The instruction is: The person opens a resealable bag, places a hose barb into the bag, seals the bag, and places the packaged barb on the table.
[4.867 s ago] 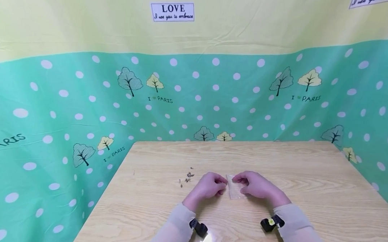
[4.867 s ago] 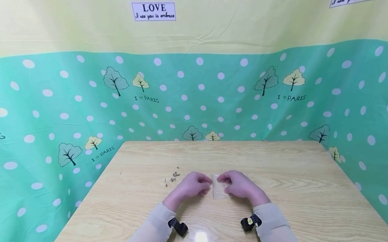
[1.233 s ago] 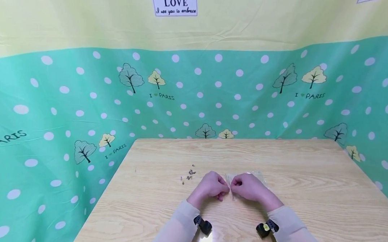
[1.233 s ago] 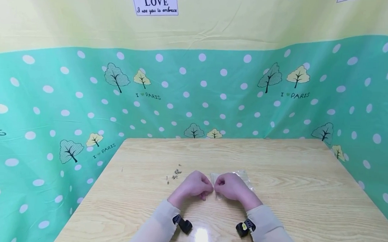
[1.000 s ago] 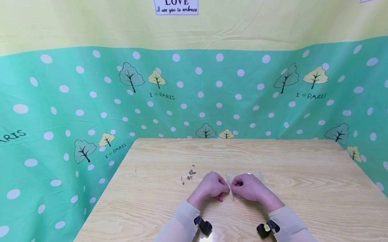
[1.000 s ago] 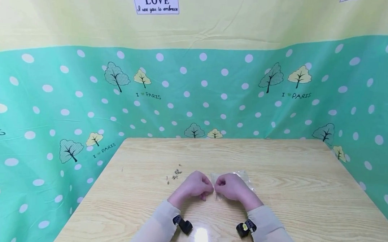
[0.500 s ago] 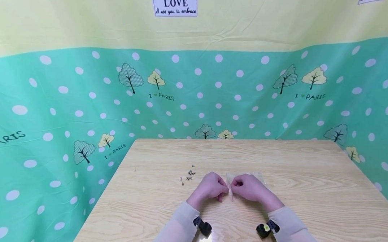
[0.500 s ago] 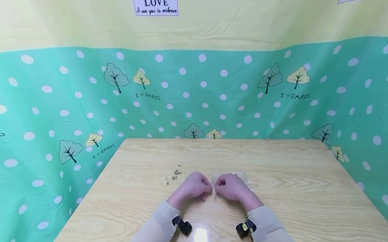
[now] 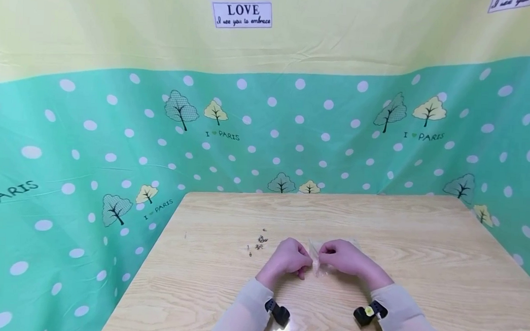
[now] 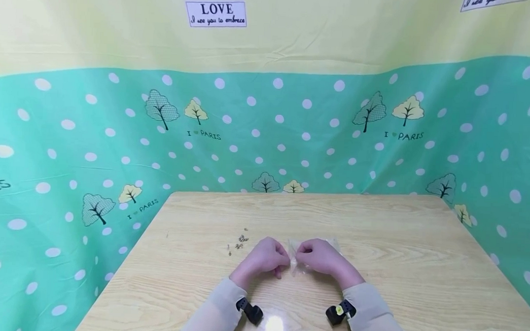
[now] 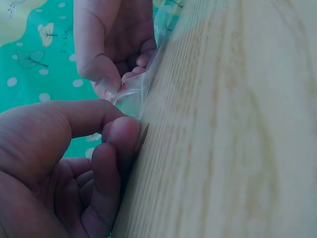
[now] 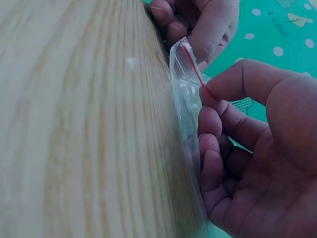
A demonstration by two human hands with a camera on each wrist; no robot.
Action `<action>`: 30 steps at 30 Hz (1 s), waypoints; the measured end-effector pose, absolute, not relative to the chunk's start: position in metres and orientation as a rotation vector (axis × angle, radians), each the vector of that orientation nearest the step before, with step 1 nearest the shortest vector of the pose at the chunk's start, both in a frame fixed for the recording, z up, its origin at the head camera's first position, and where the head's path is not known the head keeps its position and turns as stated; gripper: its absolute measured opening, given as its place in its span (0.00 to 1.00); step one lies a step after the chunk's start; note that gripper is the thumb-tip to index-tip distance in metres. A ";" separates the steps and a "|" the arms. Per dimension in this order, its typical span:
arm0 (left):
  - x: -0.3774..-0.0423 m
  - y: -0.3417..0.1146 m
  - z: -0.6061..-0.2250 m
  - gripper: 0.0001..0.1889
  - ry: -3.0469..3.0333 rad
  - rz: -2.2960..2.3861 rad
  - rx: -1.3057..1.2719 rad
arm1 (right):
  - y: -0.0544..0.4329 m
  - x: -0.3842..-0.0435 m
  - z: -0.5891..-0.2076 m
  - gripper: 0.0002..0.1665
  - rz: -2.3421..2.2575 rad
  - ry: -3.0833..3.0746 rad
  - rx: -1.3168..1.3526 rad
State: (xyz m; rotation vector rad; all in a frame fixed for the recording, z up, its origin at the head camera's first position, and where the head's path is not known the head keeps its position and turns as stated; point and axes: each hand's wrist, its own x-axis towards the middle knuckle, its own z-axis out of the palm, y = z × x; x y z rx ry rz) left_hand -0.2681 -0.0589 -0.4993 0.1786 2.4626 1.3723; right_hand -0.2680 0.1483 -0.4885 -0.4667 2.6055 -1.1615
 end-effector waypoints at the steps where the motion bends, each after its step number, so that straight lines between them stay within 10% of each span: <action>1: -0.268 -0.059 -0.499 0.11 2.460 1.374 0.178 | 0.148 -0.268 -0.489 0.04 -1.163 2.603 -0.459; 30: -0.268 -0.054 -0.499 0.08 2.631 1.429 0.342 | 0.146 -0.267 -0.492 0.04 -1.224 2.571 -0.419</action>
